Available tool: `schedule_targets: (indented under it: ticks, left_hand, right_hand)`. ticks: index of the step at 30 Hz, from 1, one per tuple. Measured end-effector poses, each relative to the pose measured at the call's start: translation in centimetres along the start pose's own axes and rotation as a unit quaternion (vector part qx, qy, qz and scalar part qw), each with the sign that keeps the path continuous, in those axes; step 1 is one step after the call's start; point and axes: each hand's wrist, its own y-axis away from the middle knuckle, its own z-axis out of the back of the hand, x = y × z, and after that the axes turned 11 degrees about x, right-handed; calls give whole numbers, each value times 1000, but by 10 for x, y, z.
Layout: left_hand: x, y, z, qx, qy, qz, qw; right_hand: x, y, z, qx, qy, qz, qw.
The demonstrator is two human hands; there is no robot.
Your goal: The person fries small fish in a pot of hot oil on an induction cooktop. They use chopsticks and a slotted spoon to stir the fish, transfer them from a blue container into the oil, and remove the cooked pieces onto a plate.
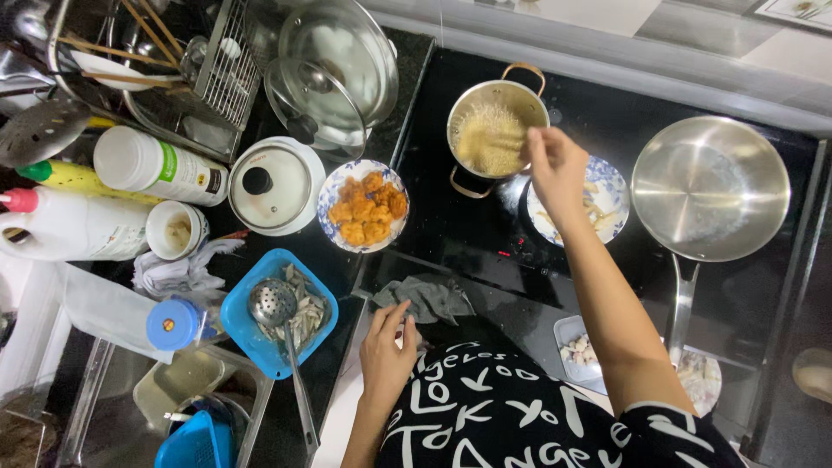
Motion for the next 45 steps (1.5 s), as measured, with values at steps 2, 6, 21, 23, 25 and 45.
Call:
schedule_targets:
  ticks: [2, 6, 21, 23, 25, 45]
  left_hand:
    - [1, 3, -1, -1, 5, 6, 1000]
    - [-1, 5, 0, -8, 9, -2, 1000]
    - [1, 9, -2, 1, -2, 16, 1000]
    - [1, 9, -3, 12, -7, 27, 1000]
    - [0, 10, -4, 14, -5, 22, 1000]
    - [-4, 15, -6, 32, -10, 44, 998]
  right_hand:
    - [-3, 1, 0, 4, 68, 1, 998]
    - [-5, -2, 0, -5, -21, 5, 1000]
    - [-4, 9, 25, -46, 168, 28, 984]
    - [-1, 12, 25, -75, 205, 95, 971]
    - [2, 16, 25, -72, 236, 92, 965]
    - [8, 28, 8, 10, 92, 19, 996]
